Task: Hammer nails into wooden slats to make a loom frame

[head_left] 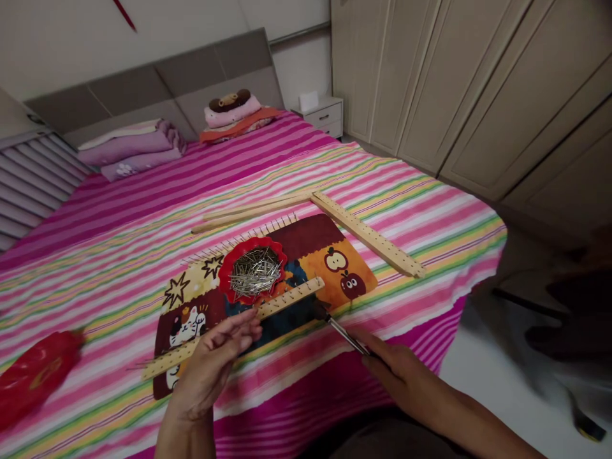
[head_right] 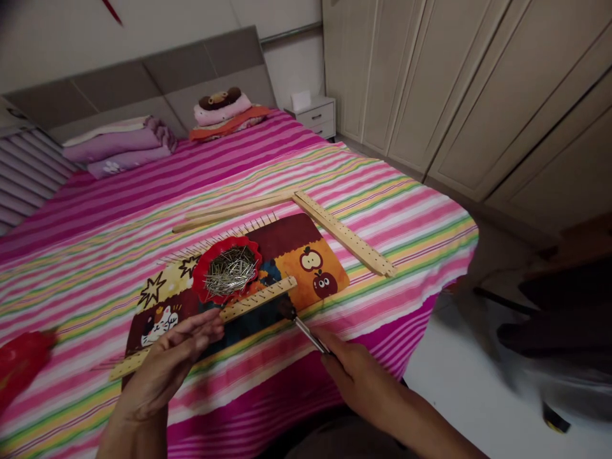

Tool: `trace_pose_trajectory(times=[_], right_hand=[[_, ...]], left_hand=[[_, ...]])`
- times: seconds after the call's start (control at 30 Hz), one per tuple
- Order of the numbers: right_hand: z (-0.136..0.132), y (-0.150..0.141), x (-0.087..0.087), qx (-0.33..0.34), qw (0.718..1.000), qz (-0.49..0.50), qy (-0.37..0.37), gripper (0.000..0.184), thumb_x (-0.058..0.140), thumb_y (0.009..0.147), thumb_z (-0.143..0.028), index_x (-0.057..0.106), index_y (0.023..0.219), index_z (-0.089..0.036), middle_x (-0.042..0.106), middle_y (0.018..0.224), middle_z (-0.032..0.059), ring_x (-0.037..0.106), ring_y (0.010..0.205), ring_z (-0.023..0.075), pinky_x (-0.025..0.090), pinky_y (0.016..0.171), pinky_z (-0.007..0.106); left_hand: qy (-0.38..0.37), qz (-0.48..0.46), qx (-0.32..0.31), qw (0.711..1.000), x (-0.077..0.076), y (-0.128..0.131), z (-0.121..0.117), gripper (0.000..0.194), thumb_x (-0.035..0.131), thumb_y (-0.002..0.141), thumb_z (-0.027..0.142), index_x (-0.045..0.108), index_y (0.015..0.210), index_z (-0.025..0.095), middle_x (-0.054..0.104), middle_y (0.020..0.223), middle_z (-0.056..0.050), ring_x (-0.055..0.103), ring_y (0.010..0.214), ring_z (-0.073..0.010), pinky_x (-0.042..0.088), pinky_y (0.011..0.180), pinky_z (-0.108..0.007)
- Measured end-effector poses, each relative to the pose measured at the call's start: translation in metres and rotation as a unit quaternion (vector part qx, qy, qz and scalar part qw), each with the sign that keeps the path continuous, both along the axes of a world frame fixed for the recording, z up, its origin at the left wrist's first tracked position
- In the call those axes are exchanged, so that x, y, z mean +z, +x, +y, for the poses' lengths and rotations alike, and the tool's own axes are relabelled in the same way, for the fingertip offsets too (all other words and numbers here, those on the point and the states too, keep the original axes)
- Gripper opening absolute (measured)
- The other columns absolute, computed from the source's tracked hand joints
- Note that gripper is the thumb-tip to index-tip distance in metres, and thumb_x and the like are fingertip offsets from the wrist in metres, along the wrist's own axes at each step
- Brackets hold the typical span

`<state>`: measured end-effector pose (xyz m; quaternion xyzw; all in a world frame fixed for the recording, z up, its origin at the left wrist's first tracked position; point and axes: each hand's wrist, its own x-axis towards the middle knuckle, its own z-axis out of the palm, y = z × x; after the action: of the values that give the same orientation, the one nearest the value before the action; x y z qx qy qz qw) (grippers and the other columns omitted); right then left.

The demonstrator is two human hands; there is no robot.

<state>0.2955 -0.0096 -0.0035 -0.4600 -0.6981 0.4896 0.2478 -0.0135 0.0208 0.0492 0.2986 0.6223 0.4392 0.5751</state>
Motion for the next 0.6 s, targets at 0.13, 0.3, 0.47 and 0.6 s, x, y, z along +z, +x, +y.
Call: trace_pose_trajectory(times=[0.13, 0.3, 0.47, 0.6], right_hand=[[-0.001, 0.0, 0.0, 0.005, 1.0, 0.005, -0.004, 0.046, 0.037, 0.096, -0.025, 0.041, 0.141, -0.023, 0.073, 0.091, 0.0026, 0.067, 0.074, 0.017, 0.054, 0.071, 0.028], [-0.001, 0.0, 0.002, 0.013, 1.0, 0.015, -0.01, 0.046, 0.037, 0.096, -0.024, 0.041, 0.141, -0.022, 0.071, 0.109, 0.0052, 0.068, 0.091, 0.018, 0.053, 0.082, 0.029], [0.0, 0.0, 0.002, 0.01, 1.0, 0.004, -0.008, 0.047, 0.036, 0.095, -0.024, 0.042, 0.141, -0.018, 0.071, 0.107, 0.0064, 0.068, 0.089, 0.018, 0.052, 0.083, 0.029], [0.0, 0.0, 0.0, 0.01, 1.0, 0.012, -0.003, 0.048, 0.037, 0.095, -0.023, 0.04, 0.143, -0.019, 0.069, 0.116, 0.0067, 0.067, 0.097, 0.0175, 0.051, 0.085, 0.028]], left_hand=[[-0.005, -0.024, 0.022, 0.999, -0.012, 0.009, -0.001, 0.051, 0.088, 0.041, 0.025, 0.075, 0.09, 0.017, 0.074, 0.083, -0.008, 0.068, 0.075, -0.0172, 0.055, 0.073, -0.025], [0.01, -0.004, 0.099, 0.995, -0.039, 0.019, 0.006, 0.045, 0.087, 0.043, 0.032, 0.075, 0.083, 0.015, 0.073, 0.079, -0.006, 0.066, 0.066, -0.0133, 0.056, 0.066, -0.024], [0.072, 0.054, 0.178, 0.98, -0.063, 0.025, 0.011, 0.034, 0.084, 0.046, 0.033, 0.072, 0.072, 0.015, 0.072, 0.089, -0.005, 0.064, 0.074, -0.0113, 0.053, 0.059, -0.017], [0.092, 0.085, 0.21, 0.97, -0.074, 0.03, 0.016, 0.035, 0.081, 0.049, 0.034, 0.071, 0.076, 0.015, 0.071, 0.083, -0.003, 0.063, 0.069, -0.0112, 0.055, 0.061, -0.022]])
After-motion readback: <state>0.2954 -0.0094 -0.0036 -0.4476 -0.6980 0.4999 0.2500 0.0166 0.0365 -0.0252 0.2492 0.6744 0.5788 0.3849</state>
